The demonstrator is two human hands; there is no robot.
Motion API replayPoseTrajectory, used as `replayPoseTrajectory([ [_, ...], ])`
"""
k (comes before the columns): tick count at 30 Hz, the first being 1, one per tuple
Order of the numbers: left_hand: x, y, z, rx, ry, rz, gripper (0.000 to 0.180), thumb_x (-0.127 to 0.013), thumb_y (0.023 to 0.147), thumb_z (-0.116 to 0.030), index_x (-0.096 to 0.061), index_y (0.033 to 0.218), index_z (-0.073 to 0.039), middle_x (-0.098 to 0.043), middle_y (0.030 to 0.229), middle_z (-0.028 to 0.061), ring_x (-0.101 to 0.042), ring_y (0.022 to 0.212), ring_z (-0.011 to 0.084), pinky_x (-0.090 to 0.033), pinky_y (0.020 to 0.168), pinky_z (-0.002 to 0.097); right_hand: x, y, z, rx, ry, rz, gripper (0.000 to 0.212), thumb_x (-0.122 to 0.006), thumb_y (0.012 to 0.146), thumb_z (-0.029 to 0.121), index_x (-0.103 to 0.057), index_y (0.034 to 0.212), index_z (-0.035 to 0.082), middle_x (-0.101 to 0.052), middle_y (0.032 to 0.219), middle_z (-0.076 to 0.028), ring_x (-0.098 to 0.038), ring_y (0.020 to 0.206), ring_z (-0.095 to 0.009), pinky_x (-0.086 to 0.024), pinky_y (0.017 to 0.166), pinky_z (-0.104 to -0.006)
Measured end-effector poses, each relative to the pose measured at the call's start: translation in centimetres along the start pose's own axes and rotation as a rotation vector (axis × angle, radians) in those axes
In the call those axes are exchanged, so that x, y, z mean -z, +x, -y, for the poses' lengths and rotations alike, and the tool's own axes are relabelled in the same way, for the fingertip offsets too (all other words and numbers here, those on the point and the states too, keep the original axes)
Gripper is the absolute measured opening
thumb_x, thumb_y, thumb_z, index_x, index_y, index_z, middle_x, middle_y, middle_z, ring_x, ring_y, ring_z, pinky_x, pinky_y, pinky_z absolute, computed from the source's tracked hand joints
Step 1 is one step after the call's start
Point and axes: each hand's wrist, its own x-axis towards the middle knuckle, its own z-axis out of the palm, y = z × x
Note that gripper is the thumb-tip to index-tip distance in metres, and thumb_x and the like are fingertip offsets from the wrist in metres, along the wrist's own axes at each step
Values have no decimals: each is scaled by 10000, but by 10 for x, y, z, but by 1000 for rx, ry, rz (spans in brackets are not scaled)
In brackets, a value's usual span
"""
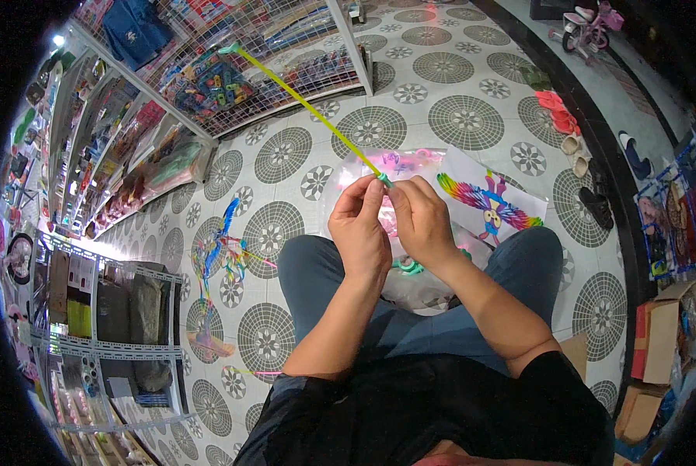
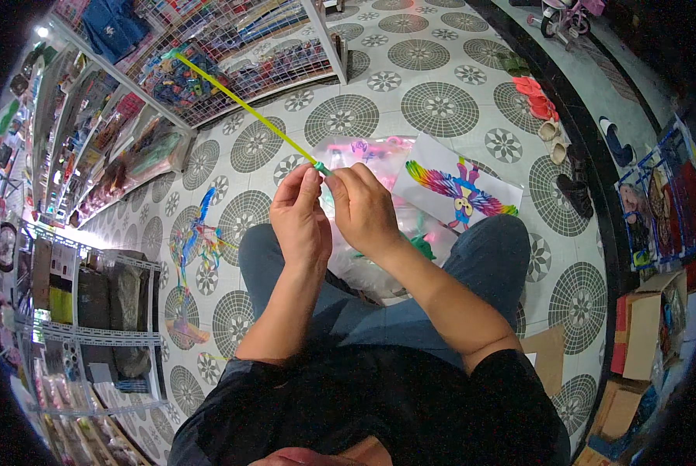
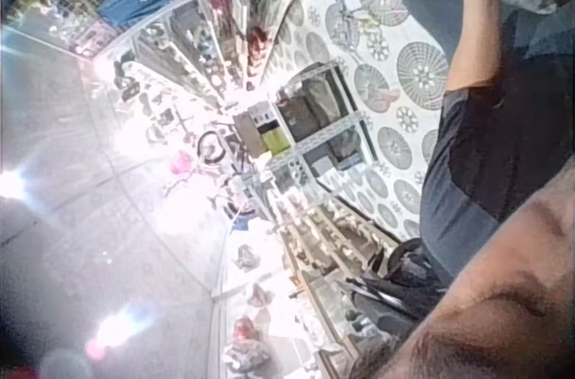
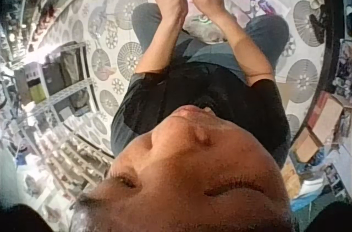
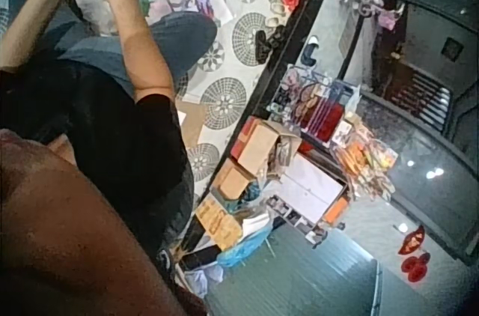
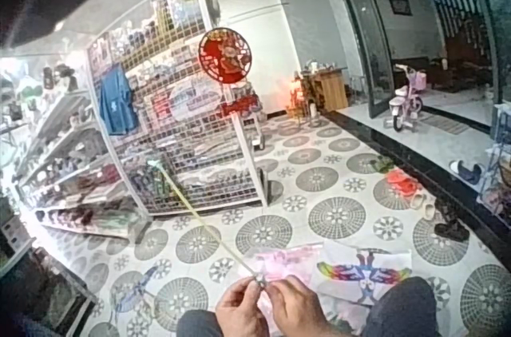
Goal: Assembling and organizing toy fishing rods and colorful butterfly toys on a low seat in a store.
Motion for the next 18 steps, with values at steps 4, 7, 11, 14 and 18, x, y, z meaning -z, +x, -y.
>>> replayPoseTrajectory([
  [4, 4, 0, 2, 17, -62, -25, 110, -632, 885, -55, -620, 980, -2, -625, 897, 36, -561, 798, 99, -440, 698, 218, -1, -4, 3, 5, -16, -1, 187, -505, 934, 150, -582, 926, -21, -550, 791, -164, -566, 696, -354, -445, 600, -429],
  [7, 8, 2, -1, 38, -34, -51, 92, -629, 892, -85, -612, 968, -36, -619, 893, 15, -547, 786, 91, -427, 692, 221, -1, -4, 1, -1, 3, -14, 188, -510, 935, 153, -584, 925, -20, -553, 799, -165, -567, 698, -358, -445, 600, -430],
  [11, 27, 29, -36, -118, -70, 6, 67, -574, 927, -137, -573, 955, -77, -627, 956, 51, -587, 927, 172, -449, 786, 315, 6, 3, -6, -44, 27, -5, 246, -493, 961, 191, -600, 909, -24, -538, 778, -152, -542, 673, -317, -422, 605, -377],
  [14, 36, 49, -87, -222, -181, 136, 75, -544, 946, -167, -554, 970, -96, -635, 938, 39, -615, 926, 199, -467, 941, 403, 8, 5, -16, -37, 37, -21, 273, -487, 966, 218, -617, 910, -16, -542, 778, -146, -542, 673, -308, -422, 612, -373],
  [18, 33, 67, -151, -388, -67, 1, 104, -577, 937, -154, -607, 1009, -85, -652, 934, 47, -623, 835, 156, -520, 769, 335, 4, 1, -15, -44, 40, 13, 255, -487, 962, 190, -627, 914, -17, -559, 783, -151, -563, 694, -310, -430, 620, -366],
])
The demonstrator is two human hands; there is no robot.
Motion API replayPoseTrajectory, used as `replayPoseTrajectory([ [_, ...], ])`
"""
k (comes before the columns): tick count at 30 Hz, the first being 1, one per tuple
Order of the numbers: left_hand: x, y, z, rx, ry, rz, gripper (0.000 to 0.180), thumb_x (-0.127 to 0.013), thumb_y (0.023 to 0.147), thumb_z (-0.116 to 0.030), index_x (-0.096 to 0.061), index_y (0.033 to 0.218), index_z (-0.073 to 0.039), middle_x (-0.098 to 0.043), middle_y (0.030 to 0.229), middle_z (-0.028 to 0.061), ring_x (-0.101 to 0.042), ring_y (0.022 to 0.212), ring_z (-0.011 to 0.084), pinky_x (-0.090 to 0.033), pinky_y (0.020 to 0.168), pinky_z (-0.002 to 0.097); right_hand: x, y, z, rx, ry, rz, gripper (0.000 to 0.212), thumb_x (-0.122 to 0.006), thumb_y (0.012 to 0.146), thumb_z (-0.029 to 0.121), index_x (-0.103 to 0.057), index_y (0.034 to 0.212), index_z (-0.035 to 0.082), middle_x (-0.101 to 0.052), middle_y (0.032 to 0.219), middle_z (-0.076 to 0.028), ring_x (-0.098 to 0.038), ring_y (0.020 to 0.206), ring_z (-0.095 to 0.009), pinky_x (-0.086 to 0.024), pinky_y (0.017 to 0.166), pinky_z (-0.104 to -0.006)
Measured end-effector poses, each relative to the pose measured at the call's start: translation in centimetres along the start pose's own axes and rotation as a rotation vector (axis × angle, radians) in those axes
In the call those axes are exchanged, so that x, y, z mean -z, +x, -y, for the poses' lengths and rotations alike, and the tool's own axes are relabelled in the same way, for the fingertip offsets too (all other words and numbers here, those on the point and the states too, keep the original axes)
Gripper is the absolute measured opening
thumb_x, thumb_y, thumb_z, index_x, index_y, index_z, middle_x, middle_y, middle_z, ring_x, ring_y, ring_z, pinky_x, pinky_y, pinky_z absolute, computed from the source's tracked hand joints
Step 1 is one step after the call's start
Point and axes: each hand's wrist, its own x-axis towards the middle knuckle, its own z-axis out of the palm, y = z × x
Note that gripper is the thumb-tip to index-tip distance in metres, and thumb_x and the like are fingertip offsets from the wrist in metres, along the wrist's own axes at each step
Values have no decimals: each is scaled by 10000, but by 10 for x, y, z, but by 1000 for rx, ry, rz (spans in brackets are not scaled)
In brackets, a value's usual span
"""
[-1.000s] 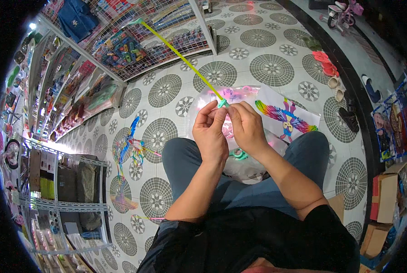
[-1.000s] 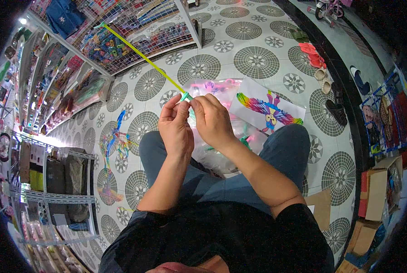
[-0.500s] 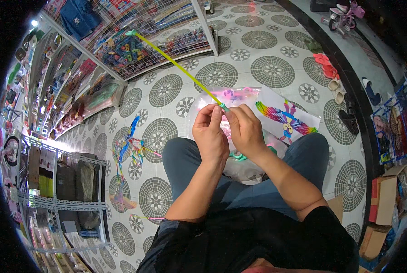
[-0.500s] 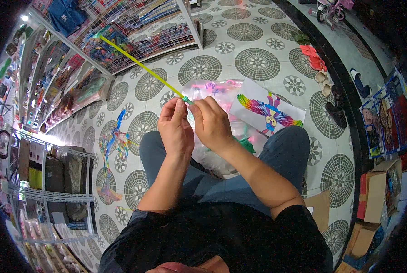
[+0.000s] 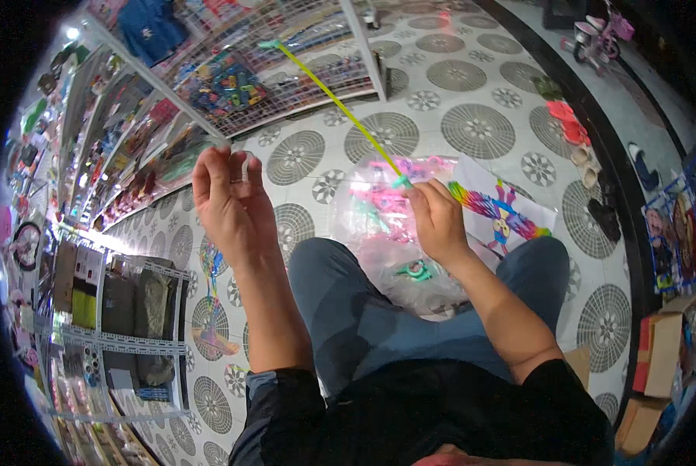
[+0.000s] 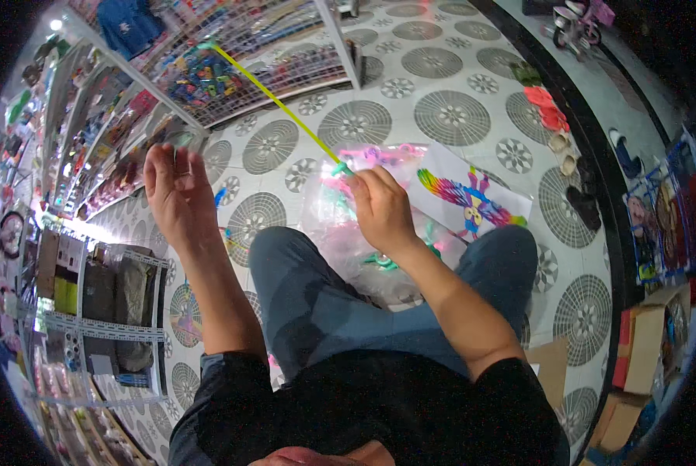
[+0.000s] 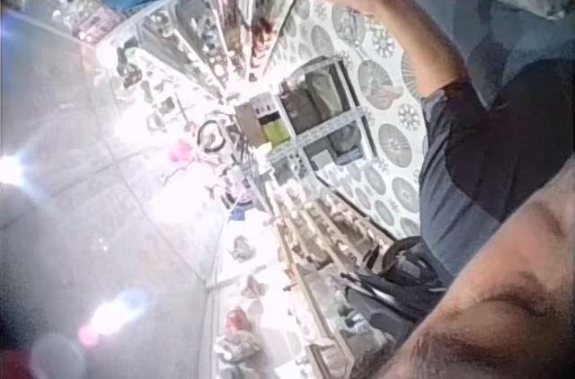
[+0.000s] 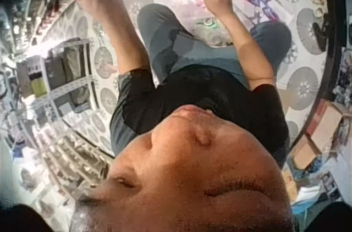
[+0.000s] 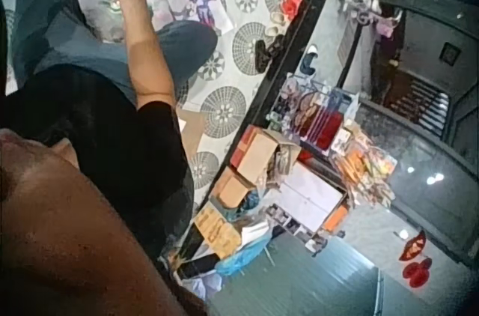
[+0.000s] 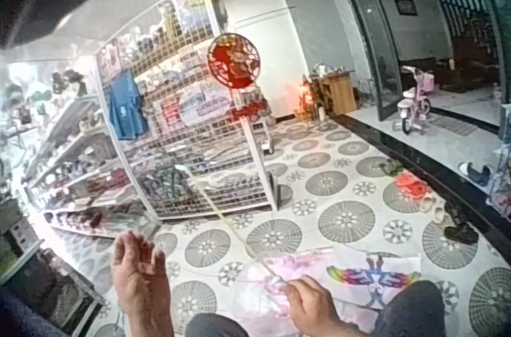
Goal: Assembling and organizing toy fishing rods and colorful butterfly toys on a low seat in a store.
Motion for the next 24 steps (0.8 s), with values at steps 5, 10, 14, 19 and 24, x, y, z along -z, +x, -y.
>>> replayPoseTrajectory([
  [5, -19, 16, 6, -92, 159, 152, 169, -653, 866, -32, -639, 1024, 26, -664, 878, 82, -625, 759, 138, -521, 708, 259, -4, -5, 6, 46, 22, 37, 213, -507, 947, 174, -608, 903, -9, -554, 778, -147, -555, 680, -328, -430, 606, -394],
  [10, -24, 18, 19, -63, 72, 136, 167, -633, 862, 15, -615, 1028, 27, -665, 940, 114, -650, 815, 185, -543, 769, 297, -8, -8, 19, 50, 68, 62, 209, -501, 952, 164, -612, 903, -6, -544, 760, -135, -545, 643, -297, -421, 581, -375],
  [14, -32, 28, 18, -111, 12, 99, 208, -675, 839, -2, -612, 1032, 46, -673, 921, 117, -654, 817, 167, -536, 745, 262, -10, -9, 20, 66, 99, 88, 228, -497, 958, 173, -615, 884, -7, -547, 760, -136, -548, 640, -293, -426, 577, -369],
  [19, -28, 36, 11, -138, 64, 103, 242, -686, 835, -14, -597, 1048, 55, -677, 889, 113, -651, 782, 156, -528, 714, 248, -5, -8, 17, 56, 133, 187, 277, -489, 966, 210, -616, 859, -10, -558, 755, -136, -561, 649, -275, -433, 587, -349],
  [24, -27, 38, 2, -168, 80, 101, 268, -691, 833, -17, -579, 1067, 52, -675, 877, 105, -642, 764, 141, -518, 707, 239, -6, -10, 22, -39, 244, 279, 343, -463, 984, 262, -619, 851, -13, -579, 762, -135, -588, 689, -247, -456, 636, -327],
])
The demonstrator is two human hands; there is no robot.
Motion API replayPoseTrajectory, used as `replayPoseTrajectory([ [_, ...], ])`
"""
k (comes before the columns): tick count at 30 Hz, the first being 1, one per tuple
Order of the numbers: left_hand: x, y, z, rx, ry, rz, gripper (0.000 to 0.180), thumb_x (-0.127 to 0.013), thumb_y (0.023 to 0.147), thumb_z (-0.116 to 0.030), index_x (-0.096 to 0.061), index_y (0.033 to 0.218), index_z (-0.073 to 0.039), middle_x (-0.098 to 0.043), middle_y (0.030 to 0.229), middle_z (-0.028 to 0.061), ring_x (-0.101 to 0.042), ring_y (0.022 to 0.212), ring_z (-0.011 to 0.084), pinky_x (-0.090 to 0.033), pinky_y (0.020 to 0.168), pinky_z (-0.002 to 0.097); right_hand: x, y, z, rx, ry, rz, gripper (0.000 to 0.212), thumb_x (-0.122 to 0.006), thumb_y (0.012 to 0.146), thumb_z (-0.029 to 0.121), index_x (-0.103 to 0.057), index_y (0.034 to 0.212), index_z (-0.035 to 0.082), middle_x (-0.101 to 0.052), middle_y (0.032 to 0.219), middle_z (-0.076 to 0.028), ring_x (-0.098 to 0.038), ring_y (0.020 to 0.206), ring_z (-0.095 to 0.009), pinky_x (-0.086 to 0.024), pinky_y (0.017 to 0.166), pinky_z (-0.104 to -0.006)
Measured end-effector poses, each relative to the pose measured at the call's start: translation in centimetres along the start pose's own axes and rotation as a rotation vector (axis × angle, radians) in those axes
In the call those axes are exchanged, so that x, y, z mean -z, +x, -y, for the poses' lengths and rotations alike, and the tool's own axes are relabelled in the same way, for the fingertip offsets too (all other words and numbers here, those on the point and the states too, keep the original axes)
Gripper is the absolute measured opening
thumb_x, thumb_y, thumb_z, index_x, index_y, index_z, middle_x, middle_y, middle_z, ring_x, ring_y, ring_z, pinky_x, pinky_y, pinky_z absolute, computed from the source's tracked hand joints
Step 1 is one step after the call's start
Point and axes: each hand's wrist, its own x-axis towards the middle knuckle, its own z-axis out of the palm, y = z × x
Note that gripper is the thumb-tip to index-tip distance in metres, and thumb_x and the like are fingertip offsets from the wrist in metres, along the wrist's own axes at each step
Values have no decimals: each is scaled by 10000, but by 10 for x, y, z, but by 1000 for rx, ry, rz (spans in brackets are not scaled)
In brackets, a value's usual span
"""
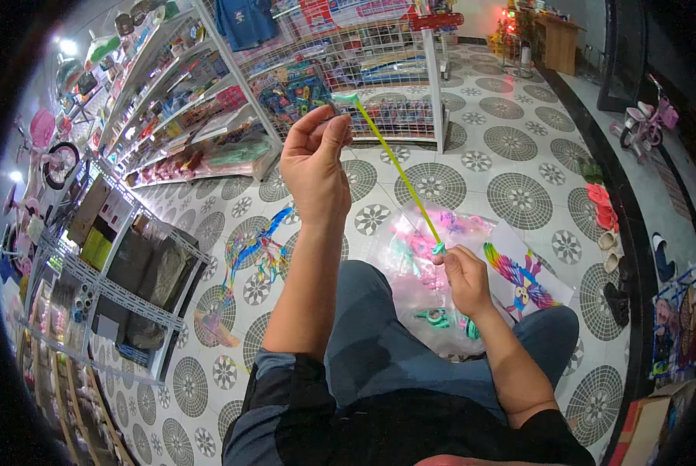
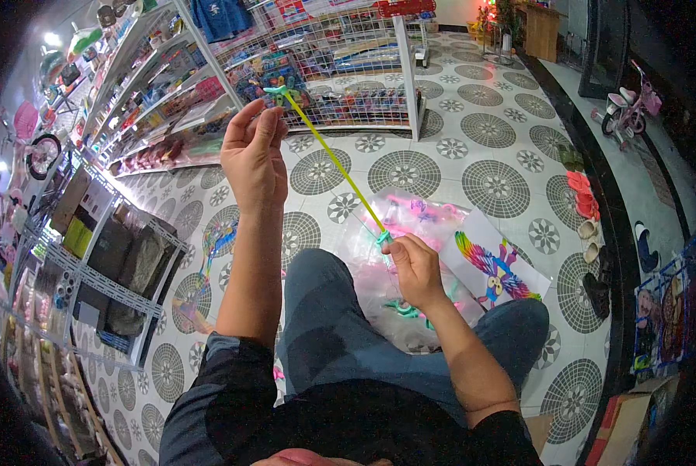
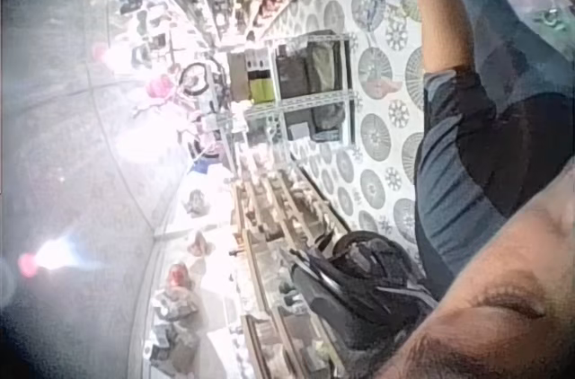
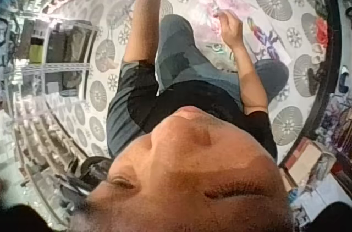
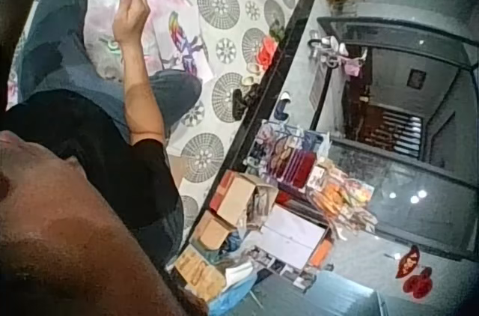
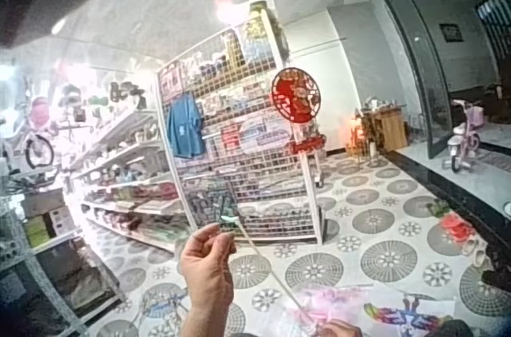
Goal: Assembling and organizing toy fishing rods and colorful butterfly toys on a low seat in a store.
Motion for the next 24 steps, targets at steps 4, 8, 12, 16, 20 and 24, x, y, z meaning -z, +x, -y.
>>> replayPoseTrajectory([
  [4, 0, -1, -2, -13, -9, 6, 281, -692, 832, -18, -572, 1078, 48, -675, 877, 99, -637, 758, 134, -514, 712, 239, 2, -1, -2, -53, 14, 41, 368, -454, 988, 283, -620, 854, -17, -599, 782, -135, -601, 725, -245, -462, 680, -321],
  [8, 2, -1, -2, -7, -10, 22, 283, -693, 834, -26, -572, 1080, 45, -675, 885, 98, -638, 765, 134, -513, 714, 240, 2, -2, -2, -54, 9, 49, 366, -456, 986, 280, -620, 852, -18, -603, 789, -137, -602, 728, -247, -459, 680, -322],
  [12, 0, -1, -6, 5, -38, 1, 276, -689, 838, -29, -572, 1079, 39, -675, 893, 99, -637, 768, 134, -511, 708, 239, 1, -1, 2, -51, -7, 61, 361, -462, 983, 279, -620, 849, -17, -601, 785, -135, -601, 725, -243, -458, 675, -322],
  [16, 0, 1, -5, 1, -70, -11, 258, -680, 845, -26, -572, 1071, 38, -670, 893, 100, -631, 770, 132, -506, 708, 239, 1, 0, 3, -23, -16, 49, 345, -477, 976, 273, -620, 848, -14, -599, 777, -132, -597, 711, -239, -457, 664, -321],
  [20, 3, 1, -4, -17, -61, 12, 253, -677, 847, -22, -571, 1068, 40, -666, 889, 97, -623, 771, 131, -500, 715, 238, -1, -1, -2, 25, -26, 26, 329, -489, 972, 264, -621, 849, -11, -598, 776, -132, -593, 691, -238, -455, 645, -321],
  [24, 10, 4, -5, -55, -53, 54, 227, -635, 862, 14, -570, 1079, 29, -669, 953, 125, -655, 871, 182, -532, 767, 269, -2, -2, -2, 49, -27, 26, 323, -492, 970, 260, -621, 848, -10, -593, 768, -131, -591, 681, -239, -454, 636, -322],
])
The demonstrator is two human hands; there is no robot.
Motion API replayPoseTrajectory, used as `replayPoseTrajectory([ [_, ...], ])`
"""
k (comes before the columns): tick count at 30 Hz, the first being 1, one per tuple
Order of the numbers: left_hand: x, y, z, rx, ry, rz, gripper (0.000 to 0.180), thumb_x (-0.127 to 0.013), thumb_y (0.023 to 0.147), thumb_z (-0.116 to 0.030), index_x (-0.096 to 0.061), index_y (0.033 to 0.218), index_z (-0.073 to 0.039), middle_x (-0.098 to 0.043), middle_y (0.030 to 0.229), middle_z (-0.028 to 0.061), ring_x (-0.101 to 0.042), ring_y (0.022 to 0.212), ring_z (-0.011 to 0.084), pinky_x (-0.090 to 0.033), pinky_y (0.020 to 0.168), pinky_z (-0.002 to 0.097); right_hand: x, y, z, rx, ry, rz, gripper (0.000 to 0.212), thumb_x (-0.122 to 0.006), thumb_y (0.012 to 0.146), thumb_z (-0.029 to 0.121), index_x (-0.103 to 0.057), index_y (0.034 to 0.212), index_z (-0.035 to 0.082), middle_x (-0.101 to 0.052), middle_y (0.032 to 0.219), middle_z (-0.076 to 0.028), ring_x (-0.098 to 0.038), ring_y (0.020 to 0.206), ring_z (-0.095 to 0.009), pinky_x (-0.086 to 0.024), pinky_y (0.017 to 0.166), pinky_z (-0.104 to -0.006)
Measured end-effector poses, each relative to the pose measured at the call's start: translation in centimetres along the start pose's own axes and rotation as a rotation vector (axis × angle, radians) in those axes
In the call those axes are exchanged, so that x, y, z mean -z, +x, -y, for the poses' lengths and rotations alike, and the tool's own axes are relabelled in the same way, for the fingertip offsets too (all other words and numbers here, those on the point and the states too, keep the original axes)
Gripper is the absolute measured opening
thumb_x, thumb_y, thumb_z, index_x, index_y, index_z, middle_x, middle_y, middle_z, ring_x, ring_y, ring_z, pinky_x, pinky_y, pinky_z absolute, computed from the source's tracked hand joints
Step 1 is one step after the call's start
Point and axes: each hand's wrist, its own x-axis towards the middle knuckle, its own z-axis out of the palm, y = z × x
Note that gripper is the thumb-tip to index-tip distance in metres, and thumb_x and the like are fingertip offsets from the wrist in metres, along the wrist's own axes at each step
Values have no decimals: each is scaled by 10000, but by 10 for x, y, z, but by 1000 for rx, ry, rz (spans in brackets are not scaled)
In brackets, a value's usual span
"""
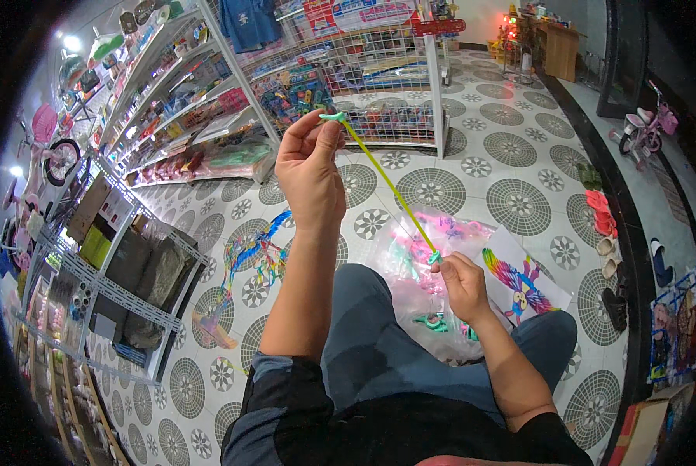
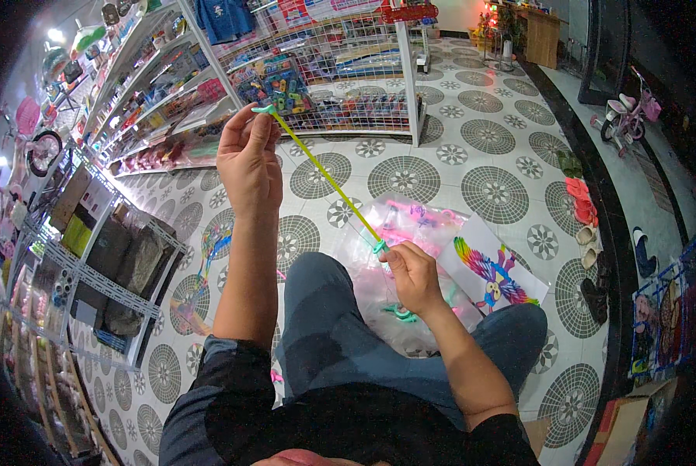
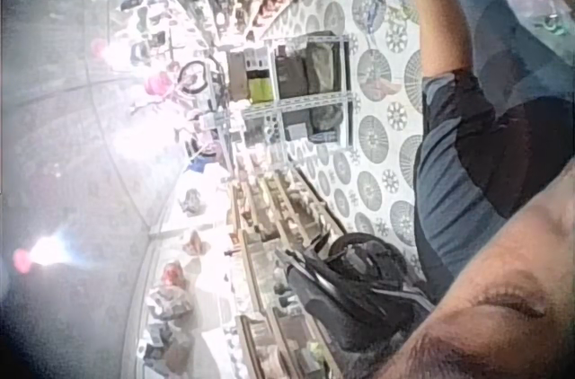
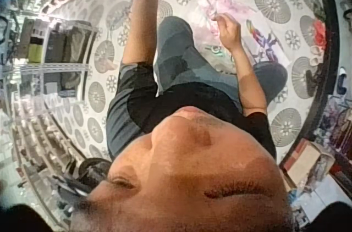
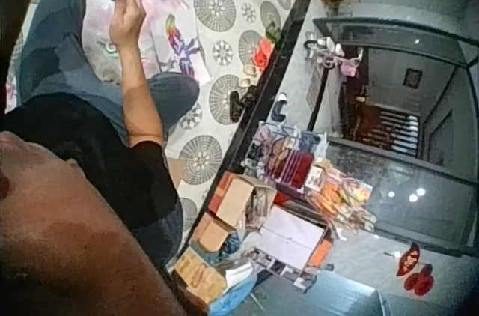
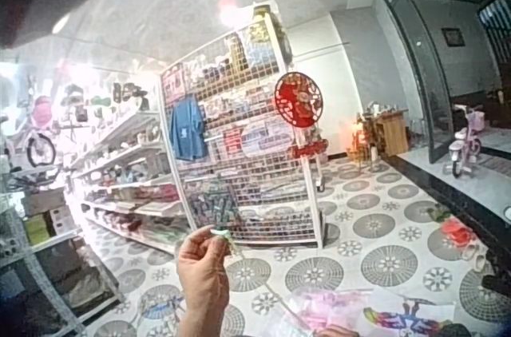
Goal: Assembling and organizing toy fishing rods and colorful butterfly toys on a low seat in a store.
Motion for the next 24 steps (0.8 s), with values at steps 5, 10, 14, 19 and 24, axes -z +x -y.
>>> replayPoseTrajectory([
  [5, 4, -2, -4, -25, 37, 10, 236, -636, 863, 10, -571, 1089, 37, -668, 946, 123, -651, 857, 168, -526, 754, 256, 1, 0, 0, 25, -33, -20, 306, -502, 963, 240, -619, 842, -15, -580, 751, -130, -586, 664, -250, -447, 612, -323],
  [10, 8, -3, -8, -22, 100, -21, 253, -642, 863, 1, -569, 1102, 41, -670, 902, 112, -642, 803, 155, -521, 740, 249, 0, 1, -2, 61, -67, -25, 300, -501, 961, 230, -614, 836, -19, -567, 743, -134, -573, 645, -265, -437, 592, -333],
  [14, 11, -4, -9, -28, 106, -12, 267, -644, 863, 0, -569, 1115, 45, -669, 888, 108, -635, 782, 148, -522, 730, 249, 1, 1, -4, 101, -112, -40, 296, -500, 961, 225, -610, 826, -15, -561, 740, -135, -567, 638, -280, -437, 588, -347],
  [19, 13, -7, -16, -41, 99, 59, 335, -659, 849, -5, -575, 1168, 55, -667, 891, 105, -629, 778, 144, -515, 712, 248, 6, 3, -6, 126, -188, -57, 244, -520, 944, 198, -610, 843, -5, -560, 744, -135, -563, 633, -295, -439, 575, -365],
  [24, 8, -13, -26, 25, 98, 127, 336, -685, 830, -3, -609, 1153, 51, -665, 879, 76, -612, 762, 119, -497, 699, 236, 15, 5, -10, 195, -313, -75, 169, -547, 915, 147, -606, 855, 1, -552, 744, -138, -557, 631, -315, -435, 558, -378],
])
